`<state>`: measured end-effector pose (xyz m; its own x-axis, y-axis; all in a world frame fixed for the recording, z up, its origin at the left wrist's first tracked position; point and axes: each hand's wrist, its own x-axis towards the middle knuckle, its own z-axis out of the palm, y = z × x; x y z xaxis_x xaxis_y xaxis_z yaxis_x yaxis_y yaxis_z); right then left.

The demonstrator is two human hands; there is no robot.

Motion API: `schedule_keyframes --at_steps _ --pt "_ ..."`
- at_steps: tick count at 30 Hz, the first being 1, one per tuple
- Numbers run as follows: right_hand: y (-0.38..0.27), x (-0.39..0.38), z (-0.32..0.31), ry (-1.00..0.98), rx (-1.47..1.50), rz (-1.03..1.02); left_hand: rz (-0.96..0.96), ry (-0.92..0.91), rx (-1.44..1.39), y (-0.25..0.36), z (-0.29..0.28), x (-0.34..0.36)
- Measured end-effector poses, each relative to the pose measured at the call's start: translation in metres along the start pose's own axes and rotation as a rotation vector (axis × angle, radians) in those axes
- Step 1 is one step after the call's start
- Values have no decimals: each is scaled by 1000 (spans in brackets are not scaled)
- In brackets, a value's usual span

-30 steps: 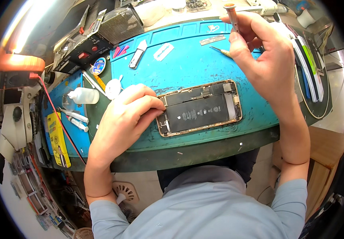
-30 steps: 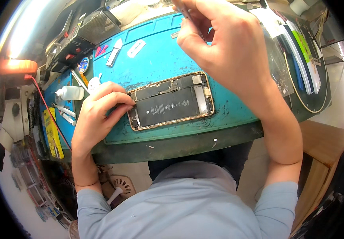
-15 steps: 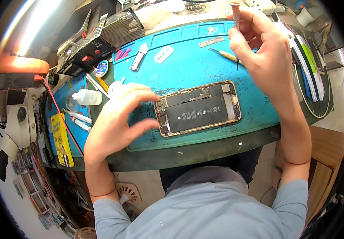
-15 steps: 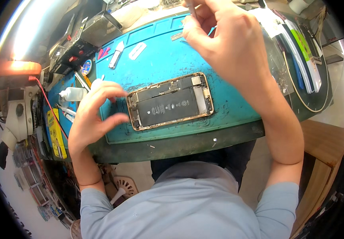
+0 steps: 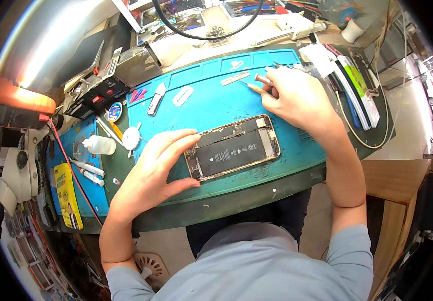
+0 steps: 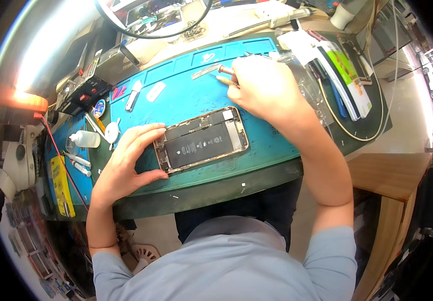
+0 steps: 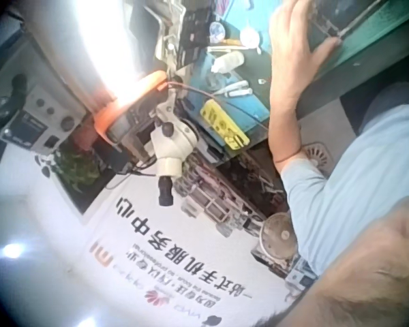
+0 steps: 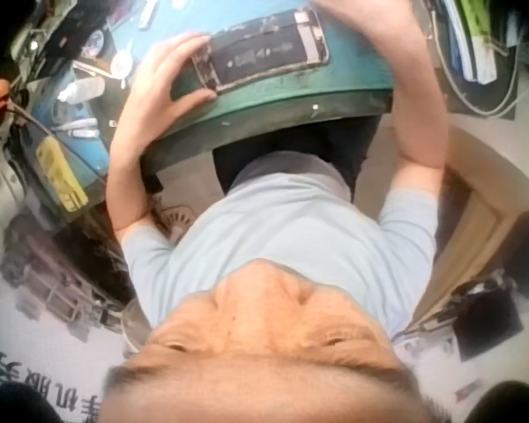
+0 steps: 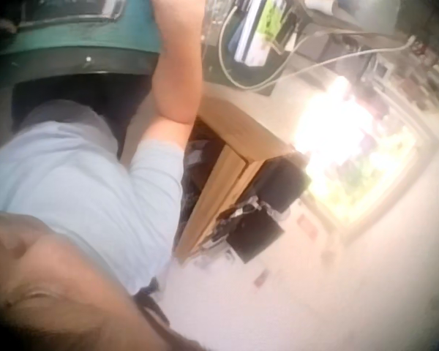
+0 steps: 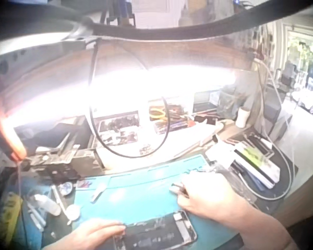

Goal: The person unpacks a new OLED screen, writes on its packaging, and then disassembles a smartphone. They remove the back cover, disconnect the battery, and use a screwdriver to remove screws from the internal frame.

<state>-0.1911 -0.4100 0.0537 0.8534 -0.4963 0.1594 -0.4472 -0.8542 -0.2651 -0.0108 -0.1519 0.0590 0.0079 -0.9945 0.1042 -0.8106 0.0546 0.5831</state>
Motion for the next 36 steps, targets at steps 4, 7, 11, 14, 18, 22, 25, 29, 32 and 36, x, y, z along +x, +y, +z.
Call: schedule_keyframes --at_steps 4,7,11,14,18,22,25,29,32,36 --pt "4 4 -5 -53 -65 107 15 79 37 -1 13 3" --pt "4 3 -2 150 36 1 14 81 35 -3 8 1" --pt "-30 -1 -19 97 597 -105 -21 260 115 -12 3 -2" --pt "-54 -14 -10 113 936 -228 -38 364 95 -12 2 0" --pt "-70 -25 7 -73 1027 -308 -96 334 -99 -9 6 -3" --pt "-82 -30 18 10 998 -426 -37 222 -185 -9 6 -4" --pt "-81 -28 25 94 800 -608 14 194 -244 -9 10 -5" --pt "-84 -24 31 167 723 -689 50 181 -233 -10 15 -6" --pt "-83 -23 33 160 732 -700 60 156 -231 -14 15 -6" --pt "-84 -24 38 171 751 -658 65 168 -230 -13 15 -6"
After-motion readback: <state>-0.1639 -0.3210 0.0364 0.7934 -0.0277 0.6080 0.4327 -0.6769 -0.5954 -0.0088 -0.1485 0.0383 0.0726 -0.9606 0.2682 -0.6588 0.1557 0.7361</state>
